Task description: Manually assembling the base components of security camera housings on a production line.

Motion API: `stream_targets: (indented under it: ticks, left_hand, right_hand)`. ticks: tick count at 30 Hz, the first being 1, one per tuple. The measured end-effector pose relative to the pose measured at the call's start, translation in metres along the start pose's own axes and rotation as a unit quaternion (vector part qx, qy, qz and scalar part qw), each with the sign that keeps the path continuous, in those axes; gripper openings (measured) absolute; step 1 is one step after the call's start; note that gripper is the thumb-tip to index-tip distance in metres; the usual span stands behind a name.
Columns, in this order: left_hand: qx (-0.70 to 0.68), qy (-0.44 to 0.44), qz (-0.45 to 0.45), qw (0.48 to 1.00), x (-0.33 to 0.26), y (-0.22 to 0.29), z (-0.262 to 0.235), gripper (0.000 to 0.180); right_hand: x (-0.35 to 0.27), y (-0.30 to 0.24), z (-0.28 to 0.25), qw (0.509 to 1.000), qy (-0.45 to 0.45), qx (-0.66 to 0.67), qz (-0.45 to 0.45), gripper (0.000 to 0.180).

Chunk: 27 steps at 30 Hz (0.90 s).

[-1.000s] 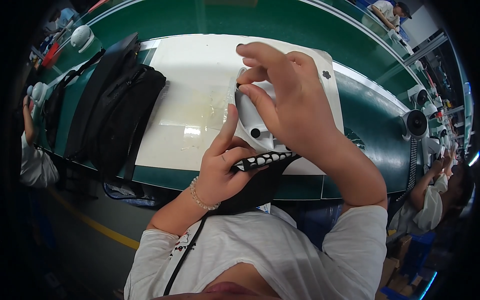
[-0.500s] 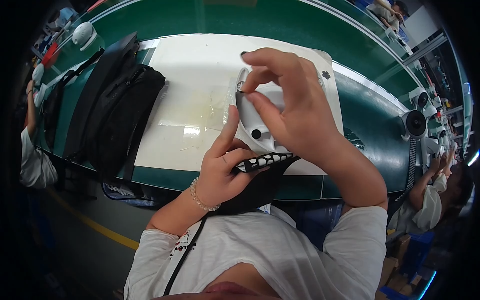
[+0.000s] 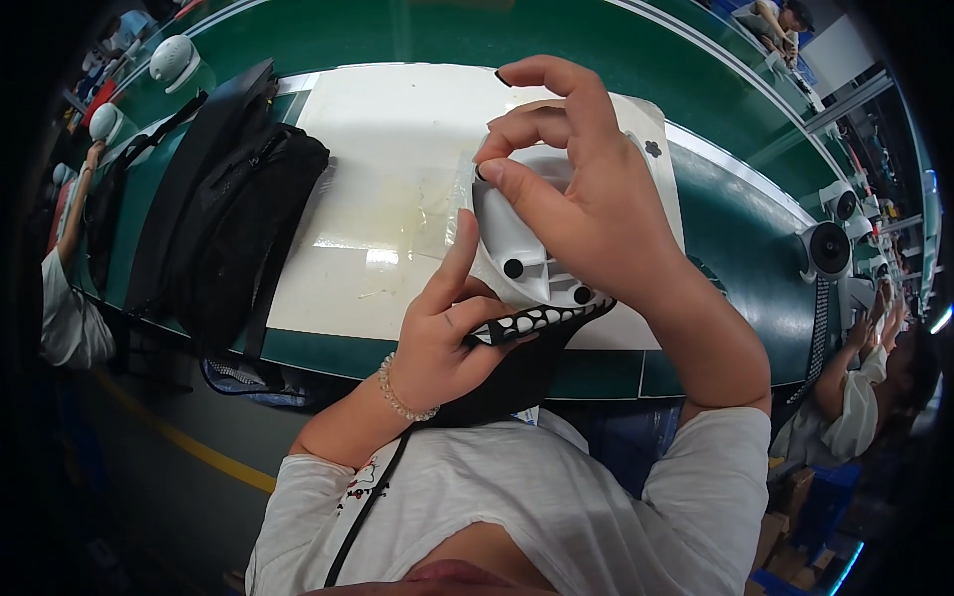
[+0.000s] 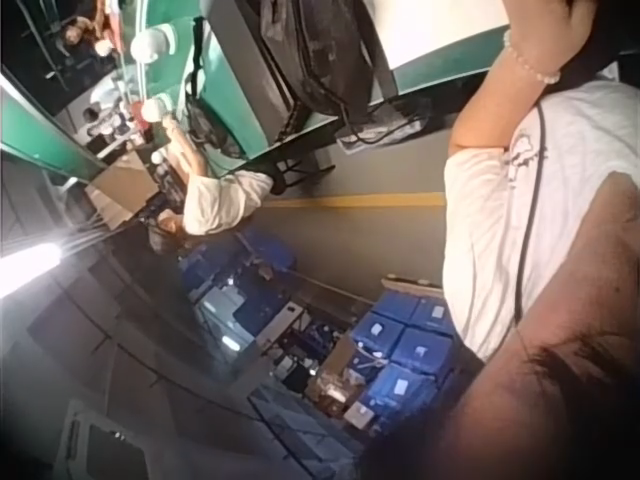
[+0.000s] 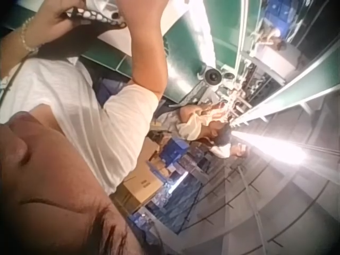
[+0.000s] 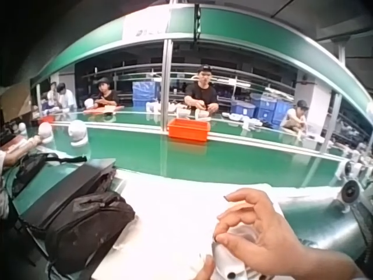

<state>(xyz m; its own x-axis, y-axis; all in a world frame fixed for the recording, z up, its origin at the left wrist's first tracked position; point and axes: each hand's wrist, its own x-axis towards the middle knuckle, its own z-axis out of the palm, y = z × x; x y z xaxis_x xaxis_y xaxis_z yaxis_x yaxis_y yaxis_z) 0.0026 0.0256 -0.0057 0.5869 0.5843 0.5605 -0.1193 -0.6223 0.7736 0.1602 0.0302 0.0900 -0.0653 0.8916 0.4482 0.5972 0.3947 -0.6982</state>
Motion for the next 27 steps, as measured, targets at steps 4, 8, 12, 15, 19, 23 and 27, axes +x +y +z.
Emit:
stream_targets:
  ticks: [4, 8, 12, 15, 19, 23, 27]
  left_hand:
    - [0.018, 0.0, 0.002, 1.0, 0.0, -0.001, 0.002, 0.016]
    - [0.003, 0.065, 0.017, 0.998, 0.0, -0.004, 0.007, 0.017]
    - [0.016, -0.002, -0.004, 1.0, -0.001, 0.0, 0.0, 0.017]
    - [0.02, -0.011, -0.008, 1.0, 0.0, 0.002, -0.003, 0.018]
    - [0.028, 0.017, 0.014, 0.999, -0.002, -0.004, 0.0, 0.019]
    - [0.033, 0.017, 0.017, 0.999, -0.002, 0.001, 0.003, 0.021]
    - [0.044, 0.033, 0.031, 0.998, 0.0, -0.003, 0.003, 0.022]
  right_hand:
    - [0.001, -0.009, 0.002, 0.999, 0.007, 0.032, 0.037, 0.052]
    - [-0.003, -0.005, 0.002, 0.996, 0.015, -0.087, -0.028, 0.048]
    - [-0.013, -0.01, 0.0, 0.931, 0.017, -0.305, -0.202, 0.039]
    - [-0.016, -0.025, -0.006, 0.928, -0.028, -0.335, -0.16, 0.035]
    - [-0.016, -0.017, -0.03, 0.972, -0.046, -0.218, -0.07, 0.03]
    - [-0.024, 0.014, -0.056, 0.985, 0.095, -0.145, -0.026, 0.013]
    - [-0.026, 0.029, -0.062, 0.993, 0.093, 0.01, 0.075, 0.011]
